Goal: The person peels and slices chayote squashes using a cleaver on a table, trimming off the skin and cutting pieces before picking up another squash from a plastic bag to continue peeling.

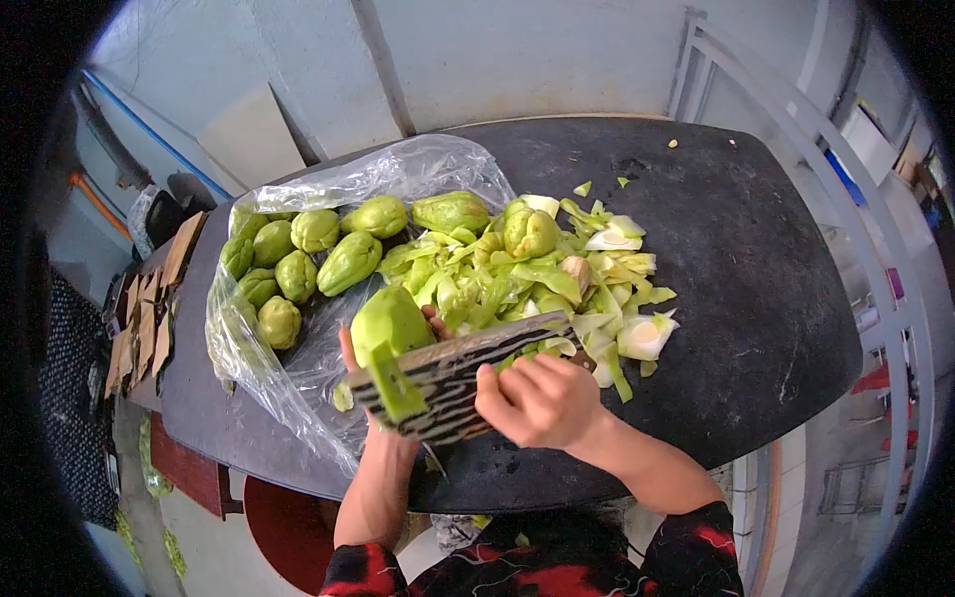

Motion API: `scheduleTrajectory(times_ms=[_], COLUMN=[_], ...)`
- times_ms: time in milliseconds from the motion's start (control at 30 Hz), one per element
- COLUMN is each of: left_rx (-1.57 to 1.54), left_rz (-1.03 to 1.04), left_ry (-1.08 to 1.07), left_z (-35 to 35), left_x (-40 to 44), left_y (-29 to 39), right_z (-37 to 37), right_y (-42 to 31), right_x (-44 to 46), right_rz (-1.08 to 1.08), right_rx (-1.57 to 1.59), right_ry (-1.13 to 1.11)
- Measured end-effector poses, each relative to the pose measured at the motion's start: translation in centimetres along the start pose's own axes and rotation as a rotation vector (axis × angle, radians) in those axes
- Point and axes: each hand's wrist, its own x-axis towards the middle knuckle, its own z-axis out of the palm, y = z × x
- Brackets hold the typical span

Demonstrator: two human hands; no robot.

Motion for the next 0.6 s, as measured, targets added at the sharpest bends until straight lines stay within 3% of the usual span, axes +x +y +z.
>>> scheduleTrajectory(times_ms=[33, 333, 533, 600], left_rx=[-0.123, -0.108, -0.165, 0.104], left_rz=[-0.056, 0.000, -0.055, 0.123], left_ry=[-0.150, -0.201, -0.137, 0.108], left_z=[-0.2, 0.1, 0.2, 0.5], left_x=[0.0, -0.9, -1.4, -1.6], left_y=[-0.1, -1.0, -1.1, -1.3], right_z=[0.0, 0.9, 1.0, 1.3], right_y=[-0.4, -1.7, -1.3, 0.1], right_x=[0.2, 0.5, 0.6, 0.1], right_rz=[-0.057, -0.101, -0.056, 0.029], right_rx=[-0.015, -0.038, -0.039, -0.061], right_ry=[0.009, 0.039, 0.026, -0.034])
